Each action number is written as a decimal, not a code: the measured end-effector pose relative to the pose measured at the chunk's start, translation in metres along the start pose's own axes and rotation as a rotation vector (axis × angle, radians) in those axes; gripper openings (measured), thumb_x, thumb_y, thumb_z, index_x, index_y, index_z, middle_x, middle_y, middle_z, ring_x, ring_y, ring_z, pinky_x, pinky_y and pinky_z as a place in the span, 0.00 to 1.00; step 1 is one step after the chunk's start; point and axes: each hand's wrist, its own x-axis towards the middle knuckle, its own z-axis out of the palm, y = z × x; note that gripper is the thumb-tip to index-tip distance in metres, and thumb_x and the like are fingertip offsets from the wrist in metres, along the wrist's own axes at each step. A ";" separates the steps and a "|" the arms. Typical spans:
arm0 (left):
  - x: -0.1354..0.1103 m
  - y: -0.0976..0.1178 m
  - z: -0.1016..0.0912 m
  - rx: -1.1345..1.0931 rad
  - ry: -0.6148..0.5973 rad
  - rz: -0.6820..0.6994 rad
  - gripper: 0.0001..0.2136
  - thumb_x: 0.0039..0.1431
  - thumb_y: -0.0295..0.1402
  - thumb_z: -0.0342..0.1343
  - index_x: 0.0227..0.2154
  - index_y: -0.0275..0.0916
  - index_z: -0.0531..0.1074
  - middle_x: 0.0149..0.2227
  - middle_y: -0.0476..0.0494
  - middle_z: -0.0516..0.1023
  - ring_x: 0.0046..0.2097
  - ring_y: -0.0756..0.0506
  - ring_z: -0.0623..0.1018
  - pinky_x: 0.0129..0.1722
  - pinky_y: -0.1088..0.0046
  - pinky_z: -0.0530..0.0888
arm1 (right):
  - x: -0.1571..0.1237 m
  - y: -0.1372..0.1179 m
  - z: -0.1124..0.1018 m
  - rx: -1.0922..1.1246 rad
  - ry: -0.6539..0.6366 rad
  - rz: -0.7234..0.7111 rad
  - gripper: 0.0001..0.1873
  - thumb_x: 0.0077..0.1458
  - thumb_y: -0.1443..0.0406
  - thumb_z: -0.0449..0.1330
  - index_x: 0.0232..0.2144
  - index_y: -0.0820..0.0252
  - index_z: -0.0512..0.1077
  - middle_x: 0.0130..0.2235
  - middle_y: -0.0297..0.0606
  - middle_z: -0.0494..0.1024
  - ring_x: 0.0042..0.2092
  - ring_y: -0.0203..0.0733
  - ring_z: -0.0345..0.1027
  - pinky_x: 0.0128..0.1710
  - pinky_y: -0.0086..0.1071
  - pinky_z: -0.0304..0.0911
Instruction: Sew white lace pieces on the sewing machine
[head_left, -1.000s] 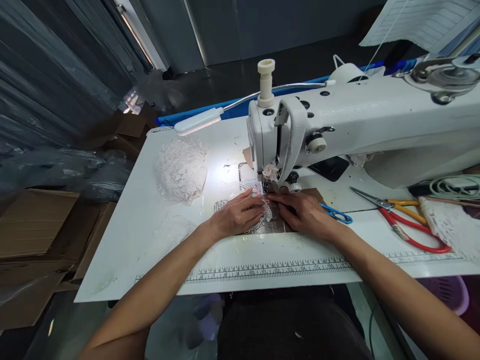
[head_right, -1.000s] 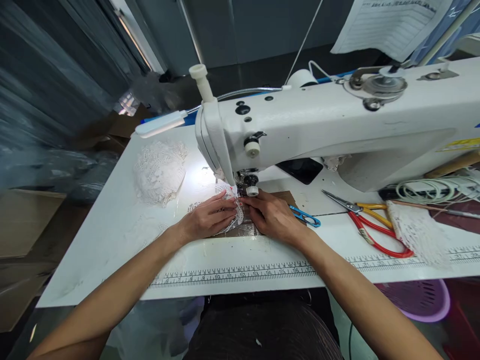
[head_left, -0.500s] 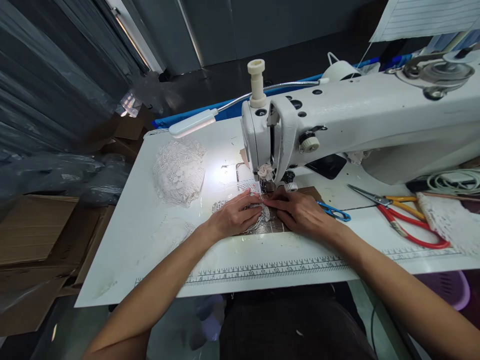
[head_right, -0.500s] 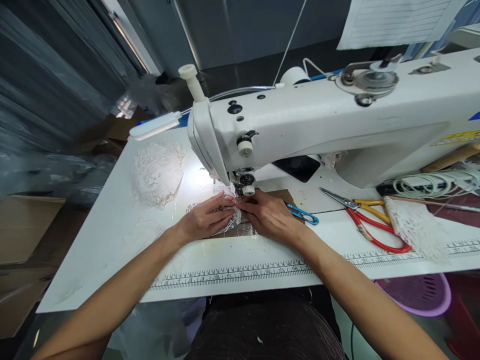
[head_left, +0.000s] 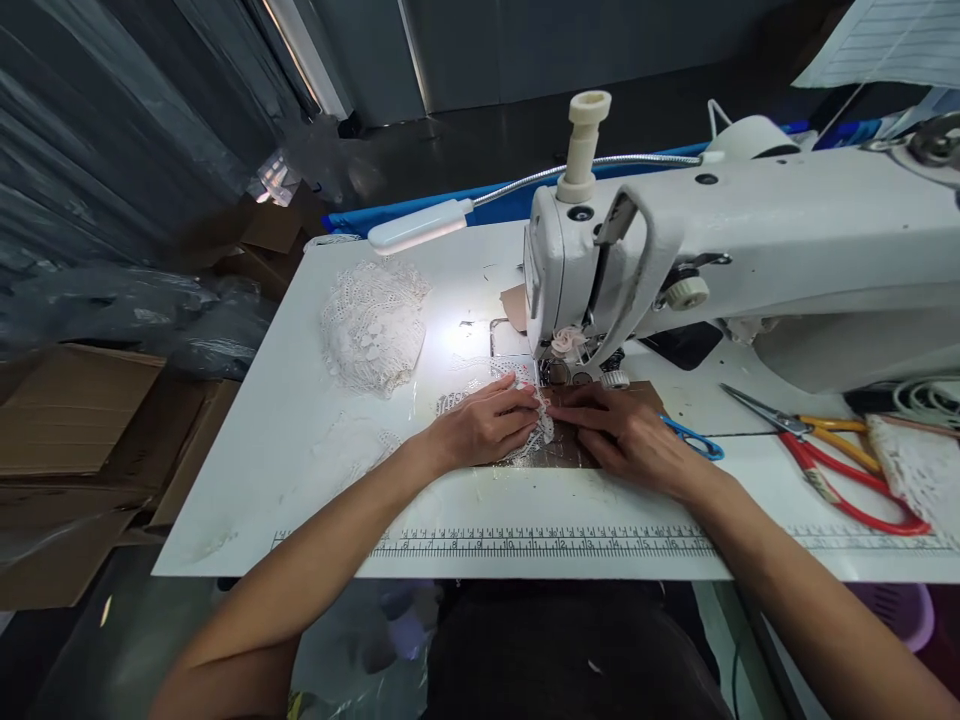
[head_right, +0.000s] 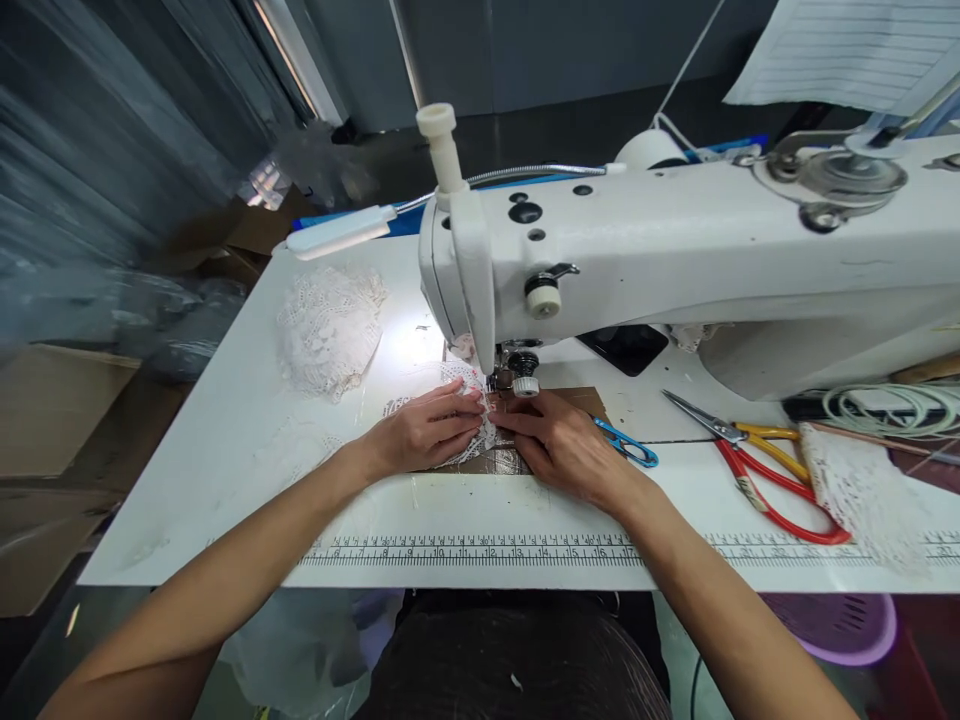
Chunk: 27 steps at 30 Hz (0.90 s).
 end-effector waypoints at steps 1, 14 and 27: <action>0.000 0.000 0.000 0.003 -0.006 -0.005 0.04 0.63 0.26 0.54 0.35 0.34 0.73 0.41 0.42 0.79 0.47 0.48 0.79 0.59 0.58 0.72 | 0.000 0.000 0.001 -0.026 -0.020 -0.015 0.22 0.59 0.71 0.51 0.53 0.52 0.72 0.48 0.44 0.72 0.47 0.44 0.70 0.48 0.41 0.69; 0.004 0.003 -0.008 0.132 -0.057 -0.114 0.06 0.64 0.32 0.53 0.39 0.37 0.72 0.41 0.42 0.79 0.42 0.45 0.77 0.44 0.61 0.75 | 0.000 -0.008 0.007 -0.239 -0.039 -0.079 0.19 0.59 0.70 0.54 0.50 0.52 0.74 0.46 0.47 0.71 0.47 0.49 0.68 0.43 0.45 0.71; 0.002 0.001 -0.006 0.232 -0.157 -0.100 0.12 0.65 0.34 0.50 0.46 0.34 0.71 0.50 0.36 0.75 0.43 0.42 0.74 0.39 0.62 0.70 | 0.000 -0.010 0.008 -0.246 -0.013 -0.089 0.18 0.60 0.69 0.52 0.49 0.51 0.74 0.45 0.46 0.71 0.46 0.48 0.68 0.42 0.45 0.70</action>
